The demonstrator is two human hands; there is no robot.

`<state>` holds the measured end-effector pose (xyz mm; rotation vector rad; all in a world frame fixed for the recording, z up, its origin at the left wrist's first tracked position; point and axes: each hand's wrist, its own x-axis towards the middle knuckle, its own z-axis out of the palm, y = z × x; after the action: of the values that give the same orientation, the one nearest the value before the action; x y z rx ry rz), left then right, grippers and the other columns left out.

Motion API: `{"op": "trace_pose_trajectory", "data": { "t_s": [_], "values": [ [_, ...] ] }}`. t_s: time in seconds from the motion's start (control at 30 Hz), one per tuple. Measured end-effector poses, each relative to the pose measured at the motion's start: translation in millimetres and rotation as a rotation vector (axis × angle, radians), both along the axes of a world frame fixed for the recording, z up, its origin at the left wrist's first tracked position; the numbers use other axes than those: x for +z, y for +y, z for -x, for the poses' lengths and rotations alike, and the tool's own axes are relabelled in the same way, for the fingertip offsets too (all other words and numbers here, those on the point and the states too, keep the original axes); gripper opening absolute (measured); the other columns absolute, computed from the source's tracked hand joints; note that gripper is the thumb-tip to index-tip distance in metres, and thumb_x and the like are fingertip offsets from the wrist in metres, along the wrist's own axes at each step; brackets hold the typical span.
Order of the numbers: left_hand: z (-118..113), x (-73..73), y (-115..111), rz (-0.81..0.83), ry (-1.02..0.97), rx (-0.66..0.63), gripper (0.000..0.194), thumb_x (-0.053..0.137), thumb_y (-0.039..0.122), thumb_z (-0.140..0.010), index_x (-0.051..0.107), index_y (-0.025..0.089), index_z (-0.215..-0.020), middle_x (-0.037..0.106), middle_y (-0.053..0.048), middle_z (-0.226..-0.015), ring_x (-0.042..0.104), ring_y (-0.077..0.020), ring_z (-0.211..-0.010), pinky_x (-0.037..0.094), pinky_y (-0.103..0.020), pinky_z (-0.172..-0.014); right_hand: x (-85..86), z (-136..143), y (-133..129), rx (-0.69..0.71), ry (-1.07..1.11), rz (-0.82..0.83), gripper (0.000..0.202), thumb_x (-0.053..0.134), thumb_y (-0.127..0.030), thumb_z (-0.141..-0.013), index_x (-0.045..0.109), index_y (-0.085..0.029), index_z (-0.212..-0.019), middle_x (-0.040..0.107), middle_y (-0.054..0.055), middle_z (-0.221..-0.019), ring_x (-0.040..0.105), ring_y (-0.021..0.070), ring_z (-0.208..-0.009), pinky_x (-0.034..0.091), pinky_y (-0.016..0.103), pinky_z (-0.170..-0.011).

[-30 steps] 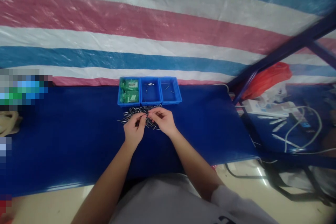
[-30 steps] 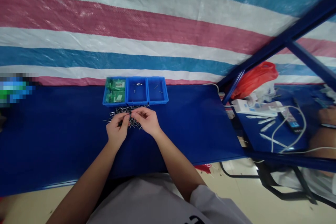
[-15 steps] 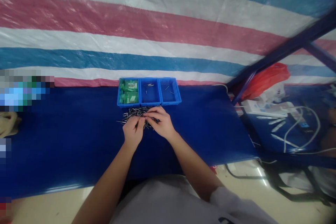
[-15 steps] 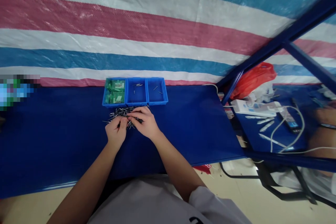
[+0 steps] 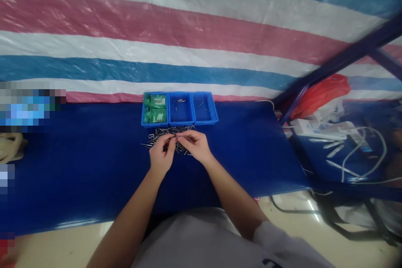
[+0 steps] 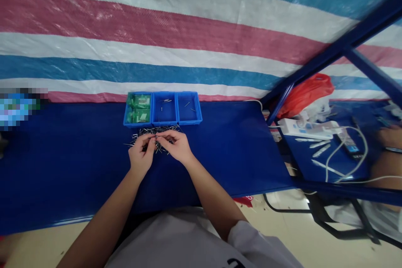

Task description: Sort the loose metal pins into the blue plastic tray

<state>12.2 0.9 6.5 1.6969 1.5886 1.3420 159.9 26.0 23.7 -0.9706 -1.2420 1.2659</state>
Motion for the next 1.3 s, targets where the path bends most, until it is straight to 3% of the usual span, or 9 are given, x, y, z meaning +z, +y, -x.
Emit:
{"op": "trace_pose_trajectory", "data": {
  "t_s": [0.2,0.53,0.73,0.93,1.3],
  "values": [
    [0.6,-2.0,0.3,-0.001,-0.031,-0.021,0.022,0.057,0.034,-0.091,0.067,0.022,-0.107,0.073,0.0,-0.087,0.069,-0.0108,-0.072,0.053,-0.023,-0.073,-0.9,1.2,1.1,-0.01,0.051,0.057,0.024,0.081,-0.04,-0.071,0.073,-0.02,-0.082,0.075,0.003,-0.079,0.069,0.0158,-0.069,0.057,0.029,-0.065],
    [-1.5,2.2,-1.1,0.053,0.008,0.07,0.02,0.054,0.036,-0.093,0.065,0.02,-0.095,0.066,0.004,-0.064,0.063,-0.0087,-0.058,0.049,-0.02,-0.063,-3.2,0.9,0.2,0.045,-0.065,0.034,0.021,0.072,-0.04,-0.082,0.069,-0.02,-0.087,0.073,0.004,-0.078,0.069,0.016,-0.07,0.054,0.028,-0.067],
    [-2.1,0.0,-0.2,0.04,-0.099,-0.029,0.025,0.056,0.039,-0.092,0.066,0.021,-0.107,0.072,0.0,-0.078,0.069,-0.0114,-0.066,0.055,-0.023,-0.069,-1.8,-2.2,0.6,0.016,-0.166,0.016,0.03,0.065,-0.047,-0.087,0.069,-0.019,-0.076,0.071,0.002,-0.069,0.065,0.0143,-0.063,0.052,0.027,-0.064],
    [-1.5,-1.6,-1.1,0.01,-0.077,-0.048,0.023,0.058,0.035,-0.092,0.067,0.023,-0.11,0.074,0.0,-0.085,0.07,-0.0107,-0.068,0.055,-0.023,-0.071,2.5,-2.2,0.1,0.049,-0.18,0.019,0.042,0.06,-0.054,-0.089,0.068,-0.019,-0.067,0.067,0.001,-0.062,0.063,0.0128,-0.059,0.051,0.025,-0.062],
    [0.6,-0.3,-0.2,-0.023,0.058,-0.002,0.023,0.054,0.037,-0.093,0.069,0.02,-0.089,0.068,0.001,-0.065,0.065,-0.011,-0.062,0.051,-0.022,-0.069,4.8,-3.1,0.4,0.015,-0.209,0.018,0.045,0.057,-0.056,-0.09,0.062,-0.018,-0.065,0.057,-0.002,-0.056,0.05,0.01,-0.051,0.04,0.024,-0.053]
  ]
}}
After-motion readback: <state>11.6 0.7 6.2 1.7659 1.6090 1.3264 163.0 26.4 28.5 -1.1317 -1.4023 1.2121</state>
